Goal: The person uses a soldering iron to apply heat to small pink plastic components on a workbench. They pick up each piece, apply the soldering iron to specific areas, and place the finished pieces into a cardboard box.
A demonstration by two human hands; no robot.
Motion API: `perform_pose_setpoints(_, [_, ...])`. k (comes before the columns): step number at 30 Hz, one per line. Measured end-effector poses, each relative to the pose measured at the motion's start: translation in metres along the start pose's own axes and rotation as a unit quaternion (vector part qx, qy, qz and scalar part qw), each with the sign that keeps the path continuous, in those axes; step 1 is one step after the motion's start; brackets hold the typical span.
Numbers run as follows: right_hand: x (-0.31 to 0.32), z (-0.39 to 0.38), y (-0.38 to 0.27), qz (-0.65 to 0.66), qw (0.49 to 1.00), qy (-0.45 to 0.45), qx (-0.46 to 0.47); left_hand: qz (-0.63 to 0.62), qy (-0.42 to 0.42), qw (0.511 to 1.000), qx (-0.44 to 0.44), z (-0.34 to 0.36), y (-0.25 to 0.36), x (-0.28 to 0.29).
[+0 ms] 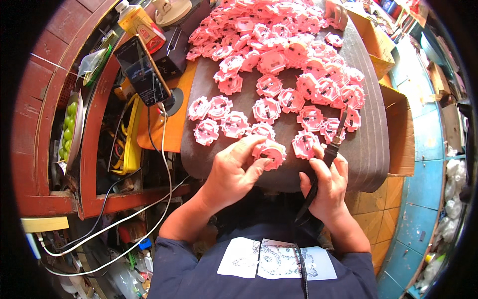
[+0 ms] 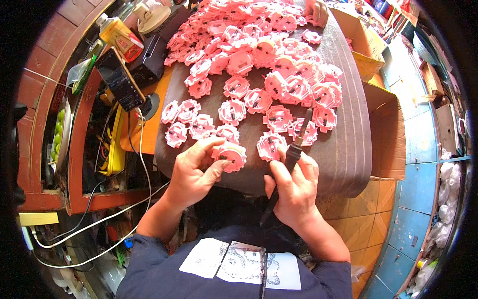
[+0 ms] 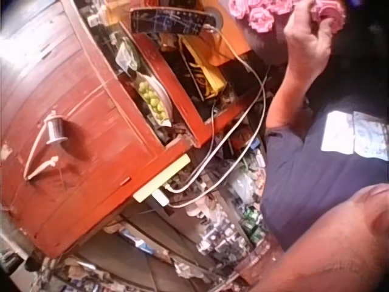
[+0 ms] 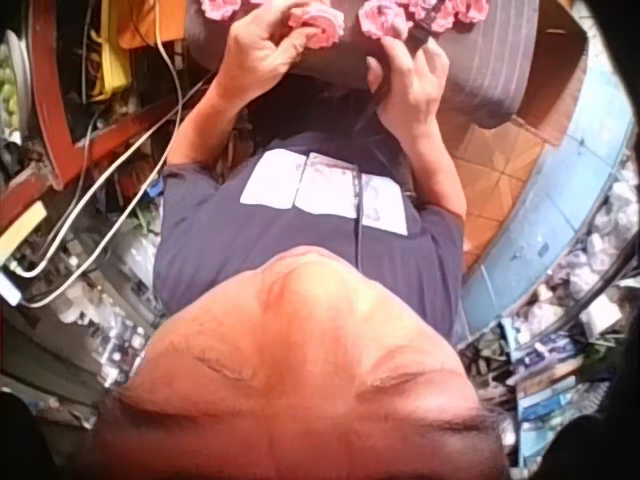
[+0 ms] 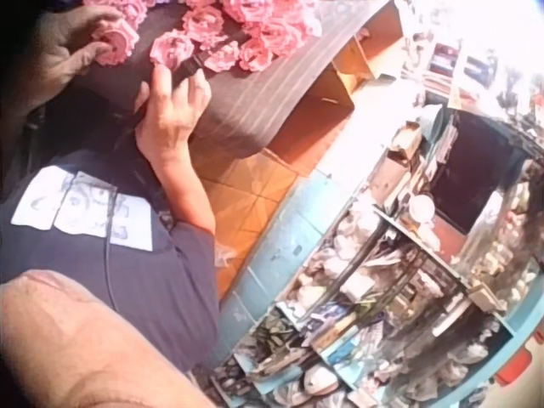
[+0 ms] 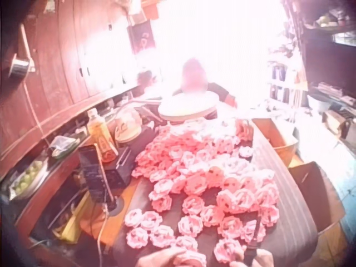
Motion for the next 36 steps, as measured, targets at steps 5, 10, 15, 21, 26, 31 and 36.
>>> perform_pose_setpoints(5, [-0.006,0.009,0.005,-0.01,0.999,0.031,0.015,0.186,-0.032,0.975,-0.116,0.049,0.036,-0.014])
perform_pose_setpoints(10, [-0.007,0.018,0.008,-0.037,0.999,0.024,0.014,0.227,-0.1,0.963,-0.103,0.071,0.028,-0.032])
perform_pose_setpoints(15, [0.005,0.008,0.008,-0.034,0.998,0.044,-0.005,0.245,-0.108,0.958,-0.104,0.074,0.019,-0.046])
perform_pose_setpoints(21, [-0.001,0.005,0.013,-0.047,0.998,0.049,-0.009,0.277,0.076,0.943,-0.17,0.067,0.029,0.003])
perform_pose_setpoints(26, [-0.003,0.002,0.019,-0.035,0.997,0.074,0.007,0.463,0.038,0.881,-0.092,0.06,0.003,0.054])
perform_pose_setpoints(31, [-0.005,0.002,0.019,-0.032,0.998,0.058,0.015,0.403,0.014,0.903,-0.149,0.057,-0.001,0.041])
perform_pose_setpoints(36, [-0.008,-0.002,0.021,-0.039,0.998,0.054,-0.001,0.352,0.031,0.915,-0.196,0.059,0.001,0.037])
Point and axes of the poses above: each hand's wrist, its own z-axis towards the middle knuckle, its own x-axis out of the back of the hand, y = z × x, the point moved 6 cm from there along z, towards the middle knuckle, and after that the axes turned 2 degrees about -z, right-handed, at the moved point
